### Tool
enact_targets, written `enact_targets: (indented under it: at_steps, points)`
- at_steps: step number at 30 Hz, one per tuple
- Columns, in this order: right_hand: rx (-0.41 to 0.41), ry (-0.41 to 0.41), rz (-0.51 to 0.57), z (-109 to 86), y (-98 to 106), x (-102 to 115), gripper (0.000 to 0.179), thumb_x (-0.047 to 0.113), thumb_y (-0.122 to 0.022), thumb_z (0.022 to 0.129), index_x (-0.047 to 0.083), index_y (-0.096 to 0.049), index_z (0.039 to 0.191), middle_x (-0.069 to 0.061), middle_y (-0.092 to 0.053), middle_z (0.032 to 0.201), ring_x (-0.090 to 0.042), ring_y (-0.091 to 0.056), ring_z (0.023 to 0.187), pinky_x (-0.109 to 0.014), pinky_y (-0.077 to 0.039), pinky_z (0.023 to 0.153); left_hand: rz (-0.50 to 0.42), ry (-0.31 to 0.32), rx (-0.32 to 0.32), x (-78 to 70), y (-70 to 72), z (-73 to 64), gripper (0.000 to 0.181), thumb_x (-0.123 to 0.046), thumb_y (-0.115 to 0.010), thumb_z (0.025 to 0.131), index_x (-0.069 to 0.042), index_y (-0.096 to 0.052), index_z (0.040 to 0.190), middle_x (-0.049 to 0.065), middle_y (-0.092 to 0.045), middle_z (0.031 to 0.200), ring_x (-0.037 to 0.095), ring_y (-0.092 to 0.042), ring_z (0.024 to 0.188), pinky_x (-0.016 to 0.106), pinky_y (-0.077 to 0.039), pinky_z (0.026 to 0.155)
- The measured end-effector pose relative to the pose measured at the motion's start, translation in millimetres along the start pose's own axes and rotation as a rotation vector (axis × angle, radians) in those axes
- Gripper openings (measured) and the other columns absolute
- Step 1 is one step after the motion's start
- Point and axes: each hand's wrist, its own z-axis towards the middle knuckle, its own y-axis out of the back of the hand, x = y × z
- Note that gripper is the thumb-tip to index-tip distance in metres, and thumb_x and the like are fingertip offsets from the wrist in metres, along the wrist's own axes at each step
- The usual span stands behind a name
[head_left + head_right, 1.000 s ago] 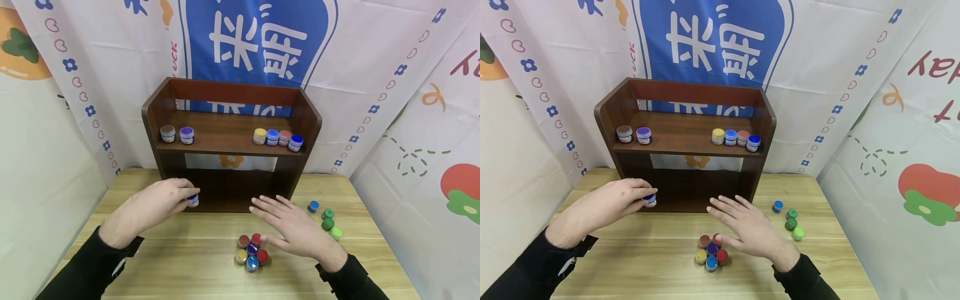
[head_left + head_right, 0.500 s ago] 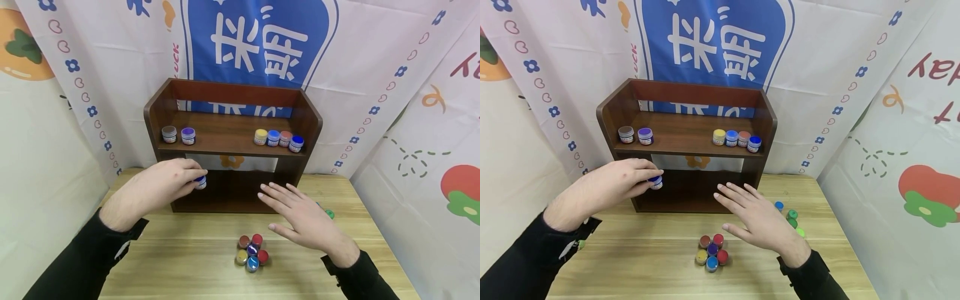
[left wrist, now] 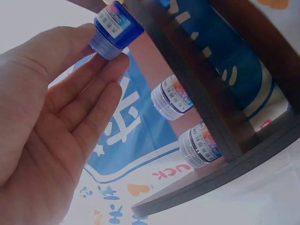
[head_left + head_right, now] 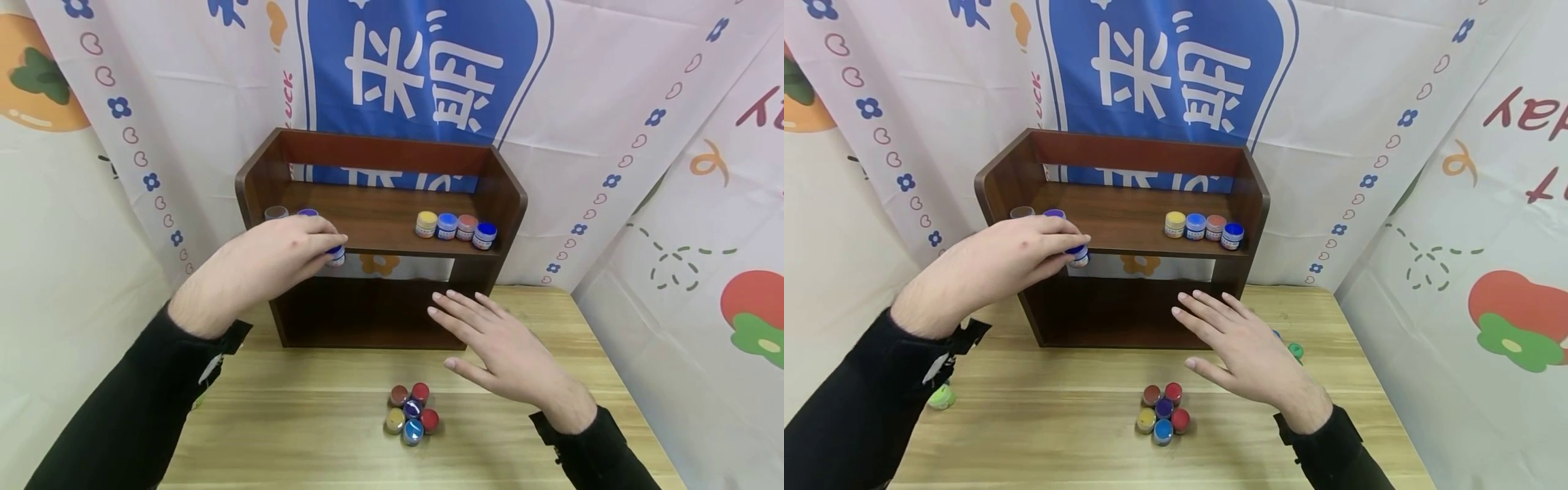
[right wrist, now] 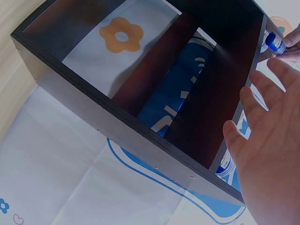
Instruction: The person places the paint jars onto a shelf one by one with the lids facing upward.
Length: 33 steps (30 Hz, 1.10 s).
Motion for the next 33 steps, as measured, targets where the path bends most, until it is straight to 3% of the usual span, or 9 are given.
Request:
enact_targets:
  at_steps: [7, 15, 28, 33]
  points:
    - [0.001, -0.003, 0.005, -1.1, 0.7, -0.3, 0.076, 0.061, -0.058, 0.121, 0.032, -0.034, 0.187, 0.006, -0.033, 0.196, -0.027, -0.036, 0.182, -0.063, -0.032, 0.148, 0.014, 0.074, -0.003, 10.8, 6.1, 19.1, 0.043, -0.013, -0.085, 0.108, -0.006, -0.079, 0.150, 0.020, -0.082, 0.141, 0.038, -0.081, 0.122, 0.058, -0.071, 0.111]
    - [0.014, -0.004, 0.021, -1.3, -1.2, 0.5, 0.075, 0.065, -0.050, 0.122, 0.031, -0.033, 0.187, 0.005, -0.032, 0.196, -0.026, -0.035, 0.182, -0.063, -0.031, 0.149, 0.011, 0.133, 0.007, 22.2, 8.2, 33.0, 0.039, -0.015, -0.083, 0.111, -0.005, -0.080, 0.148, 0.020, -0.083, 0.139, 0.038, -0.080, 0.123, 0.058, -0.069, 0.115]
    - [0.007, 0.002, 0.021, -2.1, -5.9, 0.1, 0.073, 0.064, -0.049, 0.123, 0.031, -0.035, 0.187, 0.005, -0.034, 0.195, -0.027, -0.037, 0.181, -0.063, -0.033, 0.148, 0.015, 0.187, 0.030, 29.8, 4.1, 32.2, 0.033, -0.016, -0.080, 0.113, -0.005, -0.080, 0.143, 0.020, -0.083, 0.134, 0.038, -0.079, 0.118, 0.060, -0.069, 0.114]
    - [0.015, 0.003, 0.031, -2.2, -6.6, 1.0, 0.075, 0.060, -0.056, 0.121, 0.032, -0.033, 0.187, 0.005, -0.033, 0.196, -0.027, -0.036, 0.182, -0.062, -0.031, 0.149, 0.015, 0.212, 0.039, 31.4, 2.9, 32.8, 0.033, -0.017, -0.079, 0.113, -0.005, -0.081, 0.144, 0.020, -0.083, 0.135, 0.038, -0.079, 0.119, 0.060, -0.069, 0.115]
